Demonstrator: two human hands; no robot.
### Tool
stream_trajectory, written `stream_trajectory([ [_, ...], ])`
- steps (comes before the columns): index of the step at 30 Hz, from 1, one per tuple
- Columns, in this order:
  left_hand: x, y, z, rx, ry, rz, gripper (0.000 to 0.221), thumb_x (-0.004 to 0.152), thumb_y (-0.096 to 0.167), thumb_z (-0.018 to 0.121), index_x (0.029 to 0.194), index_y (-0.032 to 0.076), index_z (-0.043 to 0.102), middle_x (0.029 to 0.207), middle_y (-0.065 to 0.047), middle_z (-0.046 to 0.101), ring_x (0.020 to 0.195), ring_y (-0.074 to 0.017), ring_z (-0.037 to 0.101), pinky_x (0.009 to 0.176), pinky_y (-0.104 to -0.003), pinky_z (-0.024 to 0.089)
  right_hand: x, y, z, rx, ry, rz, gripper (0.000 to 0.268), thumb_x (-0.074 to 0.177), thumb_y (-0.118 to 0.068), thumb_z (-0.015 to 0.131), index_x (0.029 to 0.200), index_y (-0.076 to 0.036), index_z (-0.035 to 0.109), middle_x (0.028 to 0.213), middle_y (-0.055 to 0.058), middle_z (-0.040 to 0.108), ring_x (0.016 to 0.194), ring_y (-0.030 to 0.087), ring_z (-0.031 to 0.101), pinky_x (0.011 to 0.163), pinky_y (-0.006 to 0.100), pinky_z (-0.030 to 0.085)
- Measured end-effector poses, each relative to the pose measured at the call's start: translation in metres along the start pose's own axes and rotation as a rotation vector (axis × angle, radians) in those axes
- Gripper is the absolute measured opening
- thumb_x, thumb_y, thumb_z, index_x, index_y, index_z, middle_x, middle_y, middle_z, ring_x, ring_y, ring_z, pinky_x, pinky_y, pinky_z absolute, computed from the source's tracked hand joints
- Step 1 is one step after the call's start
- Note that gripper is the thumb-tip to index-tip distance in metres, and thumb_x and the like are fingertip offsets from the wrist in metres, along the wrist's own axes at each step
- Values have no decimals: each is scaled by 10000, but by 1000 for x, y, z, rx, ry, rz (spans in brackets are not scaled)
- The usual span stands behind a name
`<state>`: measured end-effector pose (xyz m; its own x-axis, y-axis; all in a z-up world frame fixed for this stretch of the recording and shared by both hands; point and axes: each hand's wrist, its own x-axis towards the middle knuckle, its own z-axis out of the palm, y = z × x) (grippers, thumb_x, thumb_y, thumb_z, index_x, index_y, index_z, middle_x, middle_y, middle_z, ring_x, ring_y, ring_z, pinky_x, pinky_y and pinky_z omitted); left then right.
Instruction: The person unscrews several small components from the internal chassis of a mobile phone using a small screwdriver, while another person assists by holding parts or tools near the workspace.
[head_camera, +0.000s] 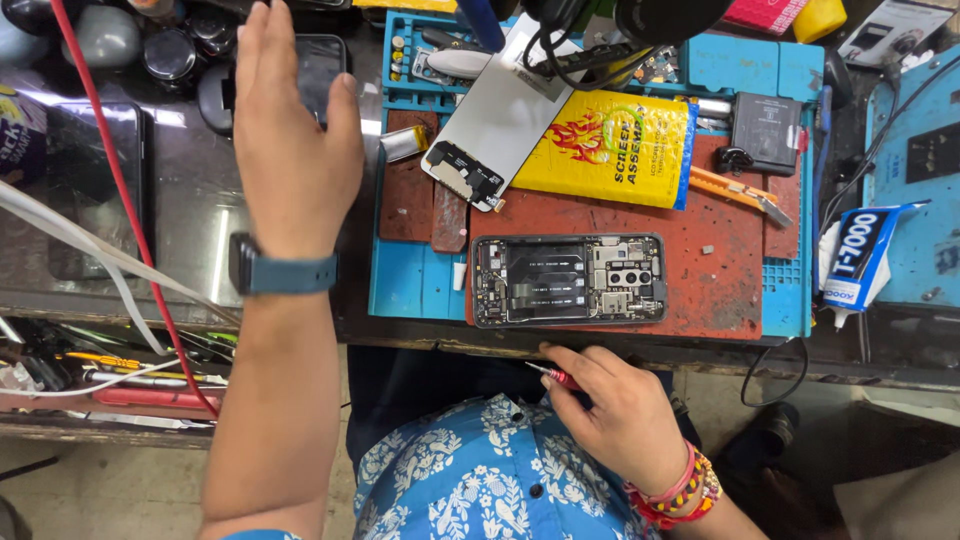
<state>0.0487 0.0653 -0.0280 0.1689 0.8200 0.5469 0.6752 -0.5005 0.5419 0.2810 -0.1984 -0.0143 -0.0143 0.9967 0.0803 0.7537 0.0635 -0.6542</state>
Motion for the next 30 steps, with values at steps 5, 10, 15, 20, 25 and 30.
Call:
stream_trajectory([
  [5,-24,36,-31,-74,-25,8,424,1089,57,713,1469,-30,546,1602,-225,515,1555,-416,433,1299,-466,378,-3,0,2,-11,6,19,296,814,-118,760,1098,-41,725,717,82,611,541,240,623,498,350,500],
  [10,-56,62,-51,-154,-12,-10,269,1063,19,684,1325,-27,643,1488,-177,626,1464,-368,517,1259,-445,446,-10,5,6,1,56,44,285,795,-99,767,1071,-36,728,733,76,620,529,212,604,491,332,485],
  [15,-97,83,-64,-253,-18,65,239,983,-55,689,1210,24,683,1268,-131,692,1264,-312,659,1090,-386,519,-16,7,11,40,98,64,251,800,-57,747,1050,-58,728,744,63,629,526,179,614,494,314,490],
  [20,-122,91,-66,-364,-90,125,242,887,-79,706,1103,28,687,1124,-100,724,1088,-284,714,983,-399,553,-12,-1,16,-80,80,38,378,806,-84,766,1176,-41,699,668,73,590,517,225,617,486,354,488],
  [25,-129,93,-61,-400,-95,142,237,870,-67,715,1087,24,685,1111,-92,726,1053,-273,722,938,-399,558,-9,-8,17,-111,33,27,402,810,-98,752,1207,-48,707,667,92,585,542,266,618,501,386,493],
  [30,-132,100,-59,-543,-175,267,274,805,-41,730,1065,28,681,1077,-90,722,989,-259,728,858,-395,563,-15,-3,12,12,68,-30,254,830,-106,760,1077,-95,702,731,62,613,591,227,642,523,343,505],
])
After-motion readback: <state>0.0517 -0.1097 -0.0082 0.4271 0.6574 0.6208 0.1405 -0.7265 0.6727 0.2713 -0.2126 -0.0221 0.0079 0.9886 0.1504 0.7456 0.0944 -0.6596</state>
